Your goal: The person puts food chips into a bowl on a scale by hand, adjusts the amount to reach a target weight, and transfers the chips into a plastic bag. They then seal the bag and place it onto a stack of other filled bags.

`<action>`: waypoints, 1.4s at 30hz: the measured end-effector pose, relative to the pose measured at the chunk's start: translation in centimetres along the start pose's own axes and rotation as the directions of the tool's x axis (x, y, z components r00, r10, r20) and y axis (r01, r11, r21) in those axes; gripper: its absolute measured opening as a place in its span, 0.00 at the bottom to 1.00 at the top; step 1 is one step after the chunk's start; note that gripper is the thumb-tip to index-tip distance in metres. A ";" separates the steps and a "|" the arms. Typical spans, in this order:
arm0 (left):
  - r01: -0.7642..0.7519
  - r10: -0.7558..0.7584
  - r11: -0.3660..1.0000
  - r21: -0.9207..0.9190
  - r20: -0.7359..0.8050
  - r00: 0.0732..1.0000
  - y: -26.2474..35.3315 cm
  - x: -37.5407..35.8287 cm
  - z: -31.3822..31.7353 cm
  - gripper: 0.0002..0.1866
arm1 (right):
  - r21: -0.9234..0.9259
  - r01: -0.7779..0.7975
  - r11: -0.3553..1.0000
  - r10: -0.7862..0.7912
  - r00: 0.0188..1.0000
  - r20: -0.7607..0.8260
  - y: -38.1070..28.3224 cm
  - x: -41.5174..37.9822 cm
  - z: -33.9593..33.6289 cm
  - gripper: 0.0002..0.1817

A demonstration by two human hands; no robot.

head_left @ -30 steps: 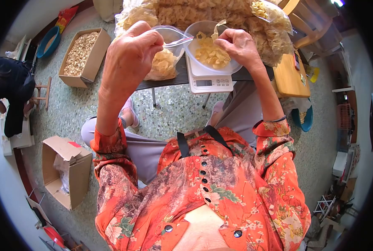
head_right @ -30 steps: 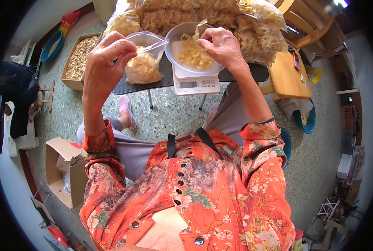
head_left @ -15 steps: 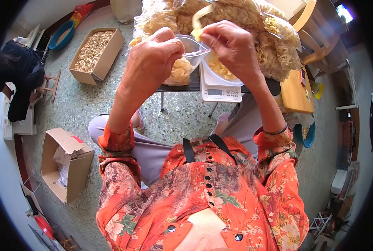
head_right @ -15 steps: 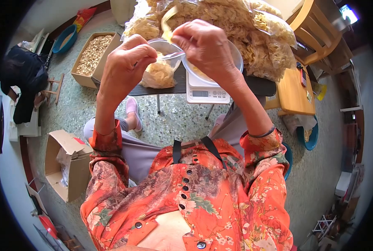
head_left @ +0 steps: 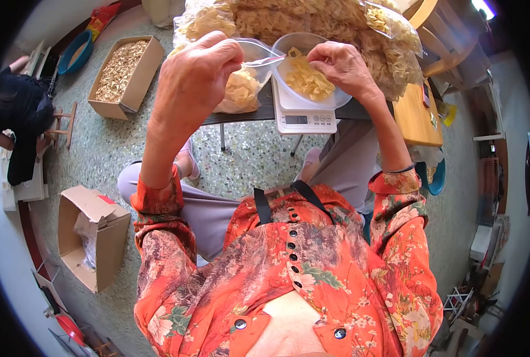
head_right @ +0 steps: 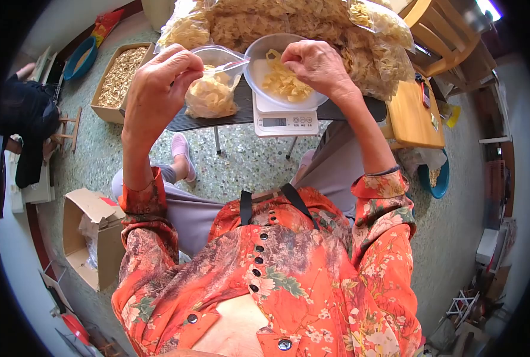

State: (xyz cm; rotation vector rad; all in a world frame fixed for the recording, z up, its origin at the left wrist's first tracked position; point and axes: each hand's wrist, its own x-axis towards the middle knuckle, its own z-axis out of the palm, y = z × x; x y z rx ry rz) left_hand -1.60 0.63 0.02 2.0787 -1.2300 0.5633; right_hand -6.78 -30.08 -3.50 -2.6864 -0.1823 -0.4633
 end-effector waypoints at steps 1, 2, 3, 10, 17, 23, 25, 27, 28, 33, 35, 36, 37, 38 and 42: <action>0.000 0.000 1.000 0.004 -0.002 1.000 0.0 0.1 0.1 0.04 | -0.046 0.021 0.999 -0.020 1.000 0.019 0.4 0.0 0.4 0.07; -0.006 0.006 1.000 0.000 0.005 1.000 0.0 0.1 0.1 0.04 | -0.040 -0.008 0.999 0.010 0.999 0.051 0.3 0.1 0.7 0.07; -0.003 0.003 1.000 -0.003 -0.001 1.000 0.0 0.1 0.1 0.04 | -0.039 -0.016 0.999 0.018 0.999 0.049 0.1 0.0 0.9 0.07; -0.001 0.001 1.000 0.028 0.003 1.000 0.3 0.1 0.0 0.04 | -0.137 0.254 0.957 -0.224 0.953 0.204 -1.3 0.1 2.7 0.11; 0.012 -0.012 1.000 0.006 0.010 1.000 0.0 0.1 -0.2 0.05 | -0.012 0.196 0.980 -0.194 0.976 0.103 0.2 0.9 2.5 0.11; -0.011 0.011 1.000 -0.019 0.001 1.000 -0.1 0.2 0.0 0.05 | 0.575 -0.176 0.799 0.196 0.980 0.028 0.2 0.1 -0.6 0.12; -0.013 0.013 0.999 -0.036 0.000 1.000 0.0 0.2 0.0 0.05 | 0.627 -0.222 0.747 0.243 0.969 0.054 -0.7 0.0 -1.4 0.12; -0.031 0.031 1.000 0.001 -0.008 0.999 -0.1 0.1 0.1 0.05 | 0.733 -0.110 0.671 0.225 0.973 -0.060 -3.2 0.2 -2.3 0.13; -0.027 0.027 0.999 -0.020 -0.008 1.000 0.0 0.1 0.2 0.05 | 0.749 -0.056 0.660 0.207 0.972 -0.110 -4.9 0.2 -2.6 0.12; -0.036 0.035 0.998 -0.046 -0.027 0.999 0.3 0.2 0.3 0.05 | 0.704 0.172 0.689 -0.003 0.972 -0.235 -8.7 1.9 -0.9 0.13; -0.033 0.032 0.999 -0.034 -0.027 0.999 0.3 0.1 0.0 0.05 | 0.683 0.142 0.716 -0.075 0.989 -0.126 -8.7 2.1 0.2 0.12; -0.031 0.030 0.999 -0.023 -0.025 0.999 0.2 0.1 -0.1 0.05 | 0.540 0.121 0.833 -0.040 0.986 -0.160 -8.9 1.9 0.0 0.11; -0.025 0.025 0.999 -0.023 -0.026 0.999 0.0 0.1 -0.2 0.05 | 0.540 0.120 0.833 -0.042 0.987 -0.154 -8.6 1.9 -0.1 0.11; -0.030 0.030 0.999 -0.017 -0.027 0.999 -0.2 0.1 -0.2 0.05 | 0.555 0.112 0.825 0.024 0.972 -0.232 -7.9 1.9 -0.3 0.10; -0.020 0.020 1.000 0.005 -0.008 1.000 -0.2 -0.1 -0.4 0.04 | 0.379 0.022 0.925 0.068 0.973 -0.221 -4.3 0.7 -1.7 0.09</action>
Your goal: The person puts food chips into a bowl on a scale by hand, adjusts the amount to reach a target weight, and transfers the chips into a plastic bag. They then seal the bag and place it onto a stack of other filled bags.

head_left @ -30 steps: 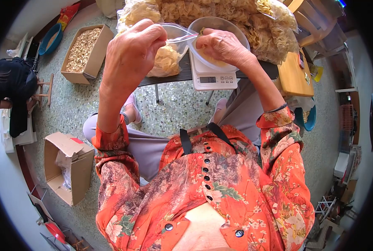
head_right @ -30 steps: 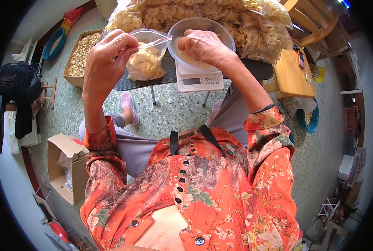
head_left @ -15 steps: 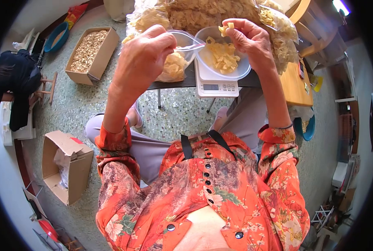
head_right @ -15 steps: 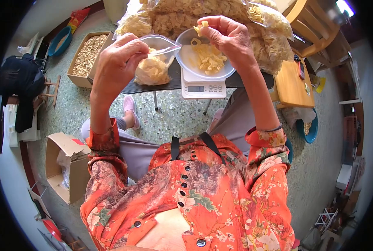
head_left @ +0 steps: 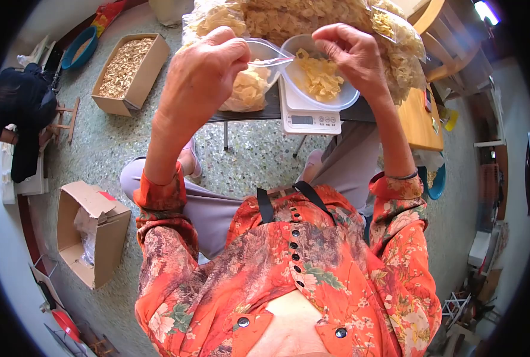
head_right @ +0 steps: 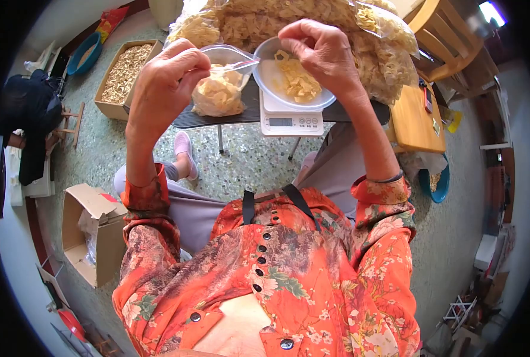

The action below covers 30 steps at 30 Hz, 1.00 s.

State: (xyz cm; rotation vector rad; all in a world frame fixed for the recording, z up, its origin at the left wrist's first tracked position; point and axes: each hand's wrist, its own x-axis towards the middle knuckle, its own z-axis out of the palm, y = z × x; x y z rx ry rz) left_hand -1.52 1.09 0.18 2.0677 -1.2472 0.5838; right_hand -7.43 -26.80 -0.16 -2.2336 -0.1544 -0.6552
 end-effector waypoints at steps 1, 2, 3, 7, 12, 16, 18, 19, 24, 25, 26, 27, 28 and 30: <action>0.020 -0.021 1.000 0.016 0.012 1.000 0.0 0.0 0.0 0.04 | -0.180 0.004 0.984 0.019 0.992 0.123 1.0 -0.2 -0.9 0.08; 0.020 -0.020 1.000 0.009 0.008 1.000 0.0 0.0 0.0 0.03 | -0.218 0.050 0.975 -0.009 0.982 0.186 1.9 -0.4 -1.1 0.08; 0.018 -0.018 1.000 0.002 0.009 1.000 -0.1 0.0 0.1 0.03 | -0.292 0.018 0.956 0.055 0.969 0.240 2.6 -0.8 -1.6 0.08; 0.016 -0.016 0.999 0.028 0.007 1.000 -0.2 -0.1 0.1 0.04 | -0.493 0.076 0.867 0.139 0.913 0.384 3.5 -2.1 -1.9 0.10; 0.025 -0.026 1.000 0.015 0.030 0.999 -0.1 0.0 0.2 0.04 | -0.552 0.223 0.803 0.064 0.890 0.452 4.1 -2.7 -0.3 0.14; 0.024 -0.025 1.000 0.020 0.041 0.999 -0.1 0.1 0.1 0.05 | -0.435 0.172 0.884 0.032 0.905 0.423 5.3 -1.8 0.7 0.10; 0.021 -0.022 1.000 0.019 0.044 0.999 -0.1 0.1 0.1 0.05 | -0.370 0.118 0.922 0.045 0.914 0.403 5.8 -1.4 0.6 0.08; 0.025 -0.025 1.000 0.013 0.040 0.999 -0.1 0.1 0.1 0.04 | -0.273 0.013 0.962 0.088 0.931 0.353 6.1 -1.4 0.4 0.07; 0.013 -0.014 1.000 0.026 0.035 0.999 -0.2 0.1 0.3 0.04 | -0.323 0.091 0.942 0.048 0.916 0.399 5.3 -2.2 -0.9 0.11; 0.011 -0.012 1.000 0.027 0.038 0.999 -0.1 0.1 0.3 0.04 | -0.325 0.091 0.942 0.049 0.916 0.398 5.2 -2.6 -0.6 0.11; 0.008 -0.009 1.000 0.027 0.041 0.999 -0.1 0.1 0.3 0.04 | -0.404 0.157 0.901 0.039 0.899 0.436 4.8 -2.8 -0.1 0.13; 0.006 -0.007 1.000 0.027 0.040 0.999 0.0 0.2 0.3 0.04 | -0.475 0.224 0.851 0.033 0.880 0.474 4.4 -2.8 0.4 0.14; 0.010 -0.010 1.000 0.020 0.043 0.999 0.0 0.2 0.3 0.04 | -0.515 0.138 0.846 0.173 0.842 0.511 4.1 -2.4 0.6 0.14; 0.013 -0.014 1.000 0.018 0.043 0.999 0.0 0.2 0.3 0.04 | -0.471 0.114 0.875 0.143 0.868 0.476 5.2 -2.2 1.0 0.13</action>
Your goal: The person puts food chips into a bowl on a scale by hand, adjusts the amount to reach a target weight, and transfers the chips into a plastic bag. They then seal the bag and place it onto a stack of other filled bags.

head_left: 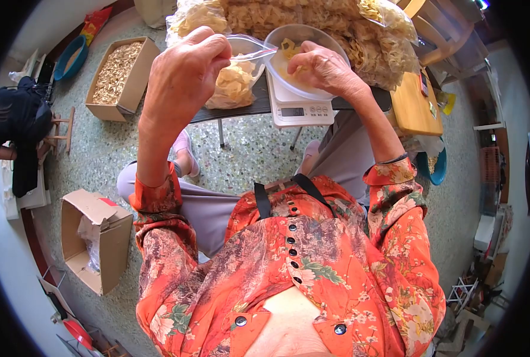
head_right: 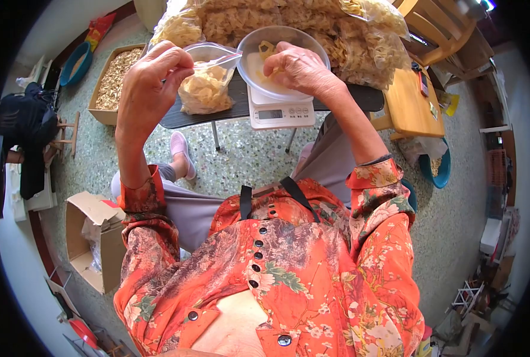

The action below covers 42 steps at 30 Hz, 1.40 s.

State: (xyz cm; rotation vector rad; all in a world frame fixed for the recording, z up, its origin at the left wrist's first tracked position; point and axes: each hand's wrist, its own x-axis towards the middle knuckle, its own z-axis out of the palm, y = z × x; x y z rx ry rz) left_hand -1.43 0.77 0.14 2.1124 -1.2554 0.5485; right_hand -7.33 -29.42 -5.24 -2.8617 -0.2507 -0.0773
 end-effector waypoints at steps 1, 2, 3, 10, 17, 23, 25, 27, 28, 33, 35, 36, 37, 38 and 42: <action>-0.001 0.001 1.000 0.003 -0.003 1.000 -0.1 0.0 0.0 0.04 | 0.057 0.005 0.998 -0.003 0.999 -0.050 0.5 0.3 0.3 0.12; -0.002 0.002 1.000 0.004 -0.006 1.000 -0.2 0.0 0.0 0.04 | 0.158 0.048 0.986 -0.029 0.992 -0.121 0.9 0.5 0.0 0.11; -0.003 0.003 1.000 0.005 -0.008 1.000 -0.2 0.0 -0.1 0.04 | 0.156 0.050 0.986 -0.031 0.992 -0.122 1.4 0.5 -0.2 0.11; 0.023 -0.023 1.000 -0.007 -0.002 1.000 -0.1 -0.1 0.1 0.04 | 0.744 0.023 0.667 0.176 0.966 -0.188 2.1 -0.6 -1.8 0.14; 0.001 -0.001 1.000 -0.018 -0.004 1.000 -0.3 0.0 0.0 0.04 | 0.832 0.009 0.554 0.264 0.946 -0.186 2.0 -1.0 -2.6 0.10; -0.020 0.020 0.999 -0.042 0.000 1.000 -0.3 0.3 -0.1 0.04 | 0.731 0.029 0.681 0.282 0.911 -0.300 2.5 -0.9 -1.5 0.09; -0.017 0.017 0.999 -0.039 0.000 1.000 -0.4 0.3 -0.1 0.04 | 0.797 0.101 0.595 0.295 0.895 -0.333 1.8 -1.0 -2.1 0.08; -0.017 0.017 0.999 -0.035 0.002 1.000 -0.4 0.2 -0.1 0.04 | 0.792 0.120 0.599 0.288 0.890 -0.353 1.4 -1.0 -2.6 0.08; -0.015 0.015 0.999 -0.032 0.001 1.000 -0.4 0.1 -0.1 0.04 | 0.829 0.117 0.546 0.307 0.893 -0.328 1.3 -1.0 -3.1 0.08; -0.010 0.010 1.000 -0.024 0.003 1.000 -0.3 0.0 -0.1 0.04 | 0.881 0.229 0.414 0.346 0.856 -0.385 1.7 -0.9 -4.1 0.11; -0.004 0.004 1.000 -0.031 -0.002 1.000 -0.3 0.0 -0.1 0.04 | 0.882 0.232 0.411 0.335 0.861 -0.382 1.8 -1.1 -4.2 0.11; -0.004 0.004 1.000 -0.030 -0.005 1.000 -0.3 0.1 0.0 0.04 | 0.894 0.243 0.375 0.332 0.865 -0.375 1.8 -1.1 -4.3 0.11; -0.007 0.007 1.000 -0.026 -0.011 1.000 -0.2 0.1 0.0 0.04 | 0.906 0.254 0.338 0.328 0.871 -0.366 1.7 -1.2 -4.4 0.11; -0.008 0.007 1.000 -0.019 -0.017 1.000 -0.2 0.0 0.0 0.04 | 0.906 0.255 0.337 0.323 0.873 -0.366 1.3 -1.2 -4.5 0.11; -0.014 0.013 0.999 -0.044 -0.025 1.000 -0.5 0.1 0.1 0.05 | 0.864 0.255 0.433 0.391 0.811 -0.435 -1.9 -0.6 -4.9 0.13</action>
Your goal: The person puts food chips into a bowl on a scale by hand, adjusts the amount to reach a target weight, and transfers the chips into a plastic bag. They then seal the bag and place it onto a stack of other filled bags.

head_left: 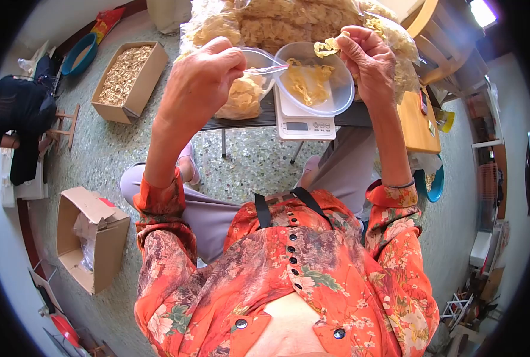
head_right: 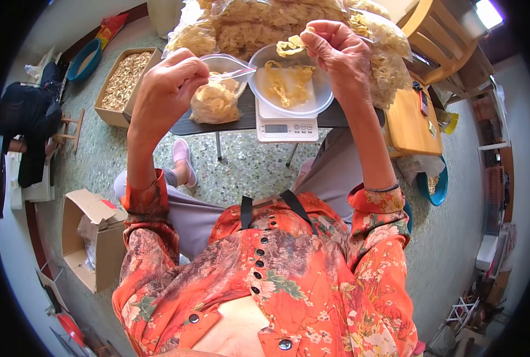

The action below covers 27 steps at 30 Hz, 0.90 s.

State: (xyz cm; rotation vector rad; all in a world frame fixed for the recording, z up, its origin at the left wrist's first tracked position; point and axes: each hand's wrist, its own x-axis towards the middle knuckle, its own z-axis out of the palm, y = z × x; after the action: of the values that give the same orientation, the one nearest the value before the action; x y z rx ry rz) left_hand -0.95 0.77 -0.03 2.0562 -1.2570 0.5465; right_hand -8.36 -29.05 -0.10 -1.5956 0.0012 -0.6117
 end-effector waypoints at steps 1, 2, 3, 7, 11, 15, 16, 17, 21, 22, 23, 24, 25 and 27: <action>0.006 -0.006 1.000 0.006 0.000 1.000 0.0 0.0 0.0 0.05 | 0.038 0.042 0.998 -0.042 0.999 -0.013 -0.8 -0.3 1.1 0.13; -0.004 0.004 1.000 0.013 -0.007 1.000 0.1 0.0 0.1 0.05 | 0.026 0.069 0.997 -0.068 0.997 -0.043 -1.7 -0.5 2.6 0.12; -0.015 0.015 1.000 0.019 -0.015 1.000 0.1 0.1 0.1 0.05 | 0.030 0.068 0.997 -0.067 0.997 -0.039 -1.7 -0.7 3.9 0.12; -0.009 0.009 1.000 0.024 -0.004 1.000 0.0 -0.1 0.0 0.05 | -0.076 0.275 0.958 -0.275 0.961 0.008 0.0 -1.6 8.3 0.10; -0.023 0.023 0.997 0.067 0.000 1.000 -0.3 -0.2 -0.5 0.04 | -0.365 0.324 0.873 -0.265 0.943 0.203 0.6 -1.6 8.2 0.08; -0.020 0.020 0.998 0.061 -0.002 1.000 -0.5 -0.3 -0.7 0.04 | -0.461 0.295 0.837 -0.258 0.955 0.143 0.1 -1.4 6.4 0.06; -0.023 0.023 0.997 0.071 0.000 1.000 -0.5 -0.3 -0.8 0.05 | -0.489 0.270 0.829 -0.236 0.963 0.131 -0.1 -1.2 5.7 0.05; -0.030 0.030 0.997 0.077 0.001 1.000 -0.5 -0.1 -0.7 0.05 | -0.493 0.268 0.828 -0.236 0.963 0.127 -0.1 -1.1 4.9 0.05; -0.023 0.023 0.999 0.029 0.011 1.000 -0.4 -0.3 -0.8 0.05 | -0.698 0.336 0.632 -0.124 0.933 0.337 1.1 -0.4 0.0 0.06; -0.017 0.017 0.999 0.032 0.017 1.000 -0.5 -0.3 -0.7 0.05 | -0.769 0.317 0.554 0.005 0.923 0.384 1.5 -0.4 -0.8 0.07; -0.010 0.009 0.999 0.036 0.024 1.000 -0.5 -0.3 -0.7 0.05 | -0.828 0.307 0.469 0.139 0.900 0.413 1.6 -0.4 -1.1 0.07; -0.001 0.000 1.000 0.022 0.028 1.000 -0.3 -0.3 -0.7 0.05 | -0.831 0.279 0.482 0.168 0.901 0.400 1.9 -0.6 -1.2 0.11; -0.005 0.005 1.000 0.017 0.032 0.999 -0.2 -0.3 -0.7 0.05 | -0.834 0.272 0.480 0.170 0.904 0.393 2.2 -0.6 -1.2 0.11; -0.003 0.002 0.999 0.035 0.037 0.999 -0.1 -0.2 -0.7 0.05 | -0.898 0.250 0.363 0.348 0.857 0.380 2.2 -0.7 -0.3 0.16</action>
State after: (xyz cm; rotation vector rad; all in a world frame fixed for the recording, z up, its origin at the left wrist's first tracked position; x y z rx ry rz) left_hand -0.96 1.47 0.29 2.1027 -1.2802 0.5377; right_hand -8.28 -29.36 -2.36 -2.8910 0.0009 -0.0092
